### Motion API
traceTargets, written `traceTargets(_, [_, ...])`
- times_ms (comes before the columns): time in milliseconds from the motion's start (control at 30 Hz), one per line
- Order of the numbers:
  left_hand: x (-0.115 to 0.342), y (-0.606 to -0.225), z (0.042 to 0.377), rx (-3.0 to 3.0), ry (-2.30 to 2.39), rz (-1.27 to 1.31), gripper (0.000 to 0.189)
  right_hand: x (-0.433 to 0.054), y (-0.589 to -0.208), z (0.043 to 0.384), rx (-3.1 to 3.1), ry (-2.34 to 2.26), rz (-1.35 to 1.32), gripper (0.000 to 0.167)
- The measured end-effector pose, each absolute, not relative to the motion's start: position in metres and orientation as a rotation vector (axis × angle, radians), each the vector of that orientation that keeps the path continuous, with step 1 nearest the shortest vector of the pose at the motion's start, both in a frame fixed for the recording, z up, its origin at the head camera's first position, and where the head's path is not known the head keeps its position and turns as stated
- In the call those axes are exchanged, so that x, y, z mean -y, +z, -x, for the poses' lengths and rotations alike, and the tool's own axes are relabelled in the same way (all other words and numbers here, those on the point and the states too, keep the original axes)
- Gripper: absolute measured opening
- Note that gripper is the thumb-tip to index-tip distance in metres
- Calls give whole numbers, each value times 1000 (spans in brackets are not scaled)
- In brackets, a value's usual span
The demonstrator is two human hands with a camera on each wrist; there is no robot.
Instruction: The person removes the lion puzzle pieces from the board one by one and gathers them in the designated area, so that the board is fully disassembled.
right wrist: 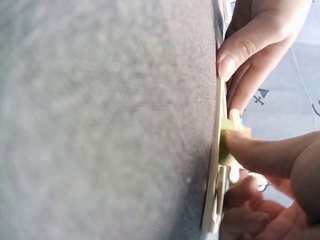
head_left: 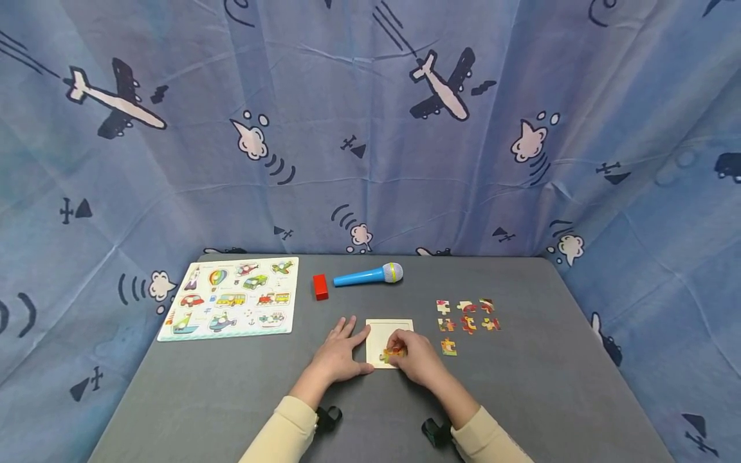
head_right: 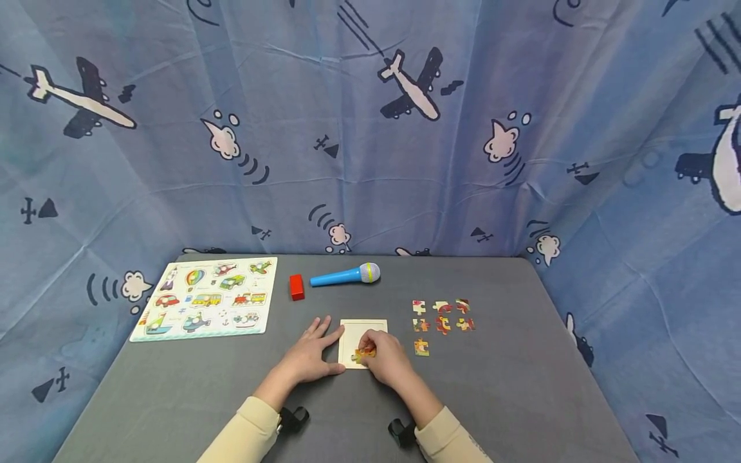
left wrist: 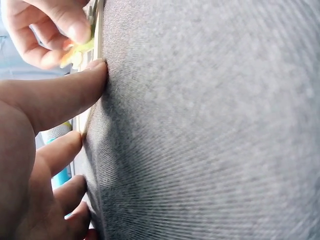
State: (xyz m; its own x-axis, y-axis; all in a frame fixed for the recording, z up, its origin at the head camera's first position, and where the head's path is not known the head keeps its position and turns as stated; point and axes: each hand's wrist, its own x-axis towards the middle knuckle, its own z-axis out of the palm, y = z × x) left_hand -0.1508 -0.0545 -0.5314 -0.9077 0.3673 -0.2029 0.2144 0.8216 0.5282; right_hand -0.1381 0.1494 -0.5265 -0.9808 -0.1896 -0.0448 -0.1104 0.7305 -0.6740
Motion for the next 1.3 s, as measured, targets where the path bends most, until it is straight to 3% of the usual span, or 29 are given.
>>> traceTargets(167, [57,-534,150,-2717,745,-418,82,-156,-524,140,-2704,-1301,223,15])
traceTargets(300, [57,-535,148,-2710,743,-411,82,-169,-517,139,-2638,-1391,133,18])
traceTargets(600, [54,-532,147,-2708,766,-440,82,-234,-508,135,-2749,-1326,128,14])
traceTargets(833, [54,-532,149,-2711,759,-435,82,-286,-509,130,-2798,-1257,15,24])
traceTargets(1300, [53,-530,149,-2700,773,-439,82,-324,-522,136,-2858,-1037,-207,23])
